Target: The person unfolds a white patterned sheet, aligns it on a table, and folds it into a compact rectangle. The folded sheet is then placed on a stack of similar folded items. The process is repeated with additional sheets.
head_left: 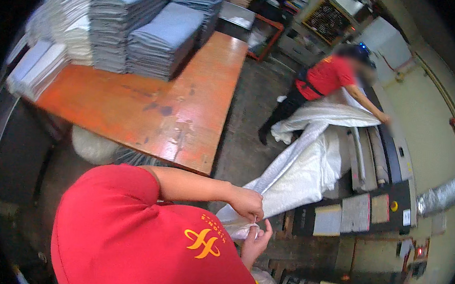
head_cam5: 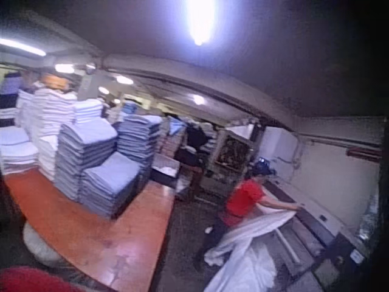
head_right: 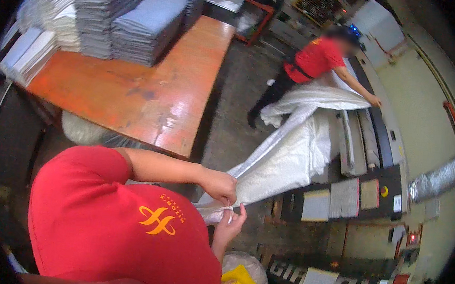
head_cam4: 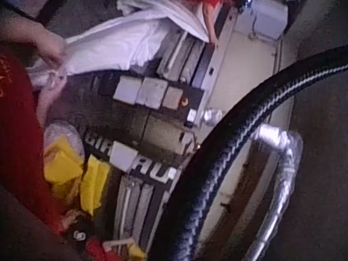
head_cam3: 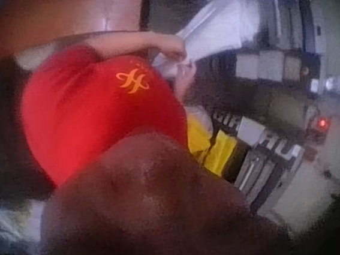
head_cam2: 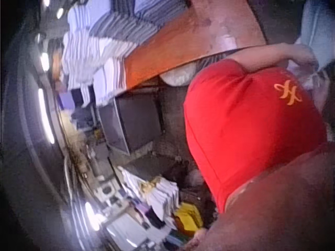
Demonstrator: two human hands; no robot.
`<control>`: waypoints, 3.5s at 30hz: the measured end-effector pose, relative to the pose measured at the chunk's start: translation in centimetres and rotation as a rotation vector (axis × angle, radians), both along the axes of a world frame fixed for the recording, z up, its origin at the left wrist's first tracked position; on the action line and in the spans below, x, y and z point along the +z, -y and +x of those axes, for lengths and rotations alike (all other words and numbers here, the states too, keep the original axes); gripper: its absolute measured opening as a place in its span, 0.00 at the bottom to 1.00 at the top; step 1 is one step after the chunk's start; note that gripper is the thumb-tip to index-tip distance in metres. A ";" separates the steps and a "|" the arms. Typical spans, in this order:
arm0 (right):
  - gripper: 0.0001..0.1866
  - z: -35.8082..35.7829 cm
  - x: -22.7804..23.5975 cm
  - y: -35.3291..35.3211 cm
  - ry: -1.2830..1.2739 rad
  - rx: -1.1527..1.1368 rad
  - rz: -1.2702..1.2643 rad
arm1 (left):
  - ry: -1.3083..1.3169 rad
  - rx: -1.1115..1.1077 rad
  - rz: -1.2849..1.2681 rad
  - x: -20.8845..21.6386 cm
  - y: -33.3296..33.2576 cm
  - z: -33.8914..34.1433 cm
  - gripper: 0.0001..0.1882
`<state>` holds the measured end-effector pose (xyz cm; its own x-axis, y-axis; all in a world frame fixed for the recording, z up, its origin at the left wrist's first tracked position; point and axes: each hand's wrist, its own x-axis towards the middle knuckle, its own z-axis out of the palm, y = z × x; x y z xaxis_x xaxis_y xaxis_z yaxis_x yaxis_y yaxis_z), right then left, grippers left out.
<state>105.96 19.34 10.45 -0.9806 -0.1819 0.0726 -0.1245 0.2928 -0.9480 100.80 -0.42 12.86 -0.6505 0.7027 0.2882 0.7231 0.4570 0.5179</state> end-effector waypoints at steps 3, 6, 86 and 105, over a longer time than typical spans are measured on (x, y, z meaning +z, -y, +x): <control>0.09 0.5 0.1 -0.7 0.013 0.017 -0.041 | -0.089 -0.118 0.095 2.1 -1.1 0.0 0.08; 0.05 1.7 0.9 -1.5 0.068 -0.034 0.020 | -0.051 -0.229 0.122 3.8 -2.0 -0.1 0.09; 0.09 5.8 1.1 -12.7 -0.098 -0.240 0.179 | -0.101 -0.381 0.046 3.5 -16.0 0.0 0.09; 0.16 15.0 9.3 -25.3 -0.344 -0.764 0.000 | 0.242 0.063 -0.186 -8.0 -15.0 -6.7 0.22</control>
<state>120.94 44.67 19.74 -0.7571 0.5238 0.3904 -0.1741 0.4142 -0.8934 94.05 14.60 4.87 -0.7287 0.6848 -0.0103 0.5560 0.6002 0.5750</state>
